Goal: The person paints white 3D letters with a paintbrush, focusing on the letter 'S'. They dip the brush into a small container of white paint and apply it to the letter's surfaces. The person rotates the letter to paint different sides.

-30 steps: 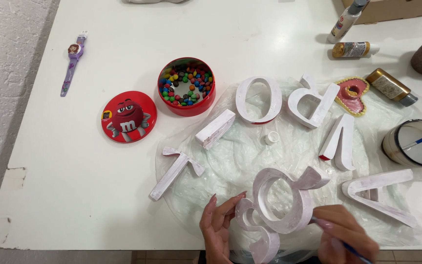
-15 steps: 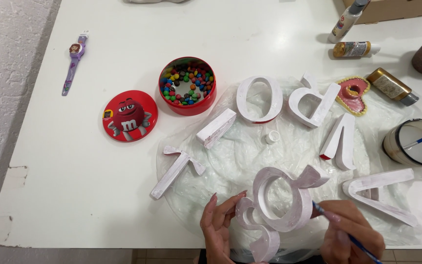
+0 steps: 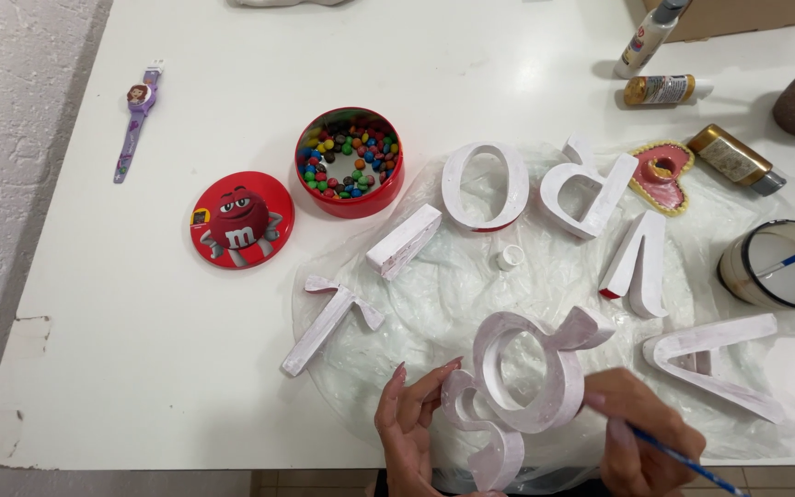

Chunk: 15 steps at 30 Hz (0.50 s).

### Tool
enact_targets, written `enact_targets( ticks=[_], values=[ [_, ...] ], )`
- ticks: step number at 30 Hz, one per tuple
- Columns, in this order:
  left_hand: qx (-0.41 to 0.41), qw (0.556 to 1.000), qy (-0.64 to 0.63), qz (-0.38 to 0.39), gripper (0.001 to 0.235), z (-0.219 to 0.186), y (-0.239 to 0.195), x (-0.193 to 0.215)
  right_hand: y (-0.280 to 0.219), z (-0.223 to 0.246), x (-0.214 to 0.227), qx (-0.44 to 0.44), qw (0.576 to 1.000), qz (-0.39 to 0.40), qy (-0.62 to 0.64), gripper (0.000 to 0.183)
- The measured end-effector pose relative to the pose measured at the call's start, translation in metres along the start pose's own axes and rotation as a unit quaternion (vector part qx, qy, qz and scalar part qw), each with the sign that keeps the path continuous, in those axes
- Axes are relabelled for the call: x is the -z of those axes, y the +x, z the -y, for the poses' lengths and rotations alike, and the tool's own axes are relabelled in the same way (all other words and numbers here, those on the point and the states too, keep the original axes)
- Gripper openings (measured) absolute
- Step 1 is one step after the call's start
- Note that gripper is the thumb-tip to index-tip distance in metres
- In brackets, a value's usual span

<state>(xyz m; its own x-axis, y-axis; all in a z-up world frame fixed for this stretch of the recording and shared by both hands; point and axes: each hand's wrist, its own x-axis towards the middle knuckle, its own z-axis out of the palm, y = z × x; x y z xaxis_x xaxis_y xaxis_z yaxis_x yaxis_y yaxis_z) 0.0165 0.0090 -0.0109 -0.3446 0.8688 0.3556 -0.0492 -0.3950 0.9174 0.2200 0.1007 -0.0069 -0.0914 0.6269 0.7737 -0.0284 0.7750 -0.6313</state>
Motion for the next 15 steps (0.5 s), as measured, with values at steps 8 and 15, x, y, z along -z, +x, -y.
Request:
enact_targets(
  ticks=[8, 15],
  values=[
    [-0.001, 1.000, 0.006, 0.010, 0.140, 0.011, -0.003, 0.004, -0.001, 0.000, 0.015, 0.020, 0.971, -0.188, -0.146, 0.052],
    [-0.039, 0.985, 0.168, -0.022, 0.137, -0.001, 0.002, -0.019, -0.008, 0.027, 0.059, 0.068, 0.980, 0.101, -0.160, 0.016]
  ],
)
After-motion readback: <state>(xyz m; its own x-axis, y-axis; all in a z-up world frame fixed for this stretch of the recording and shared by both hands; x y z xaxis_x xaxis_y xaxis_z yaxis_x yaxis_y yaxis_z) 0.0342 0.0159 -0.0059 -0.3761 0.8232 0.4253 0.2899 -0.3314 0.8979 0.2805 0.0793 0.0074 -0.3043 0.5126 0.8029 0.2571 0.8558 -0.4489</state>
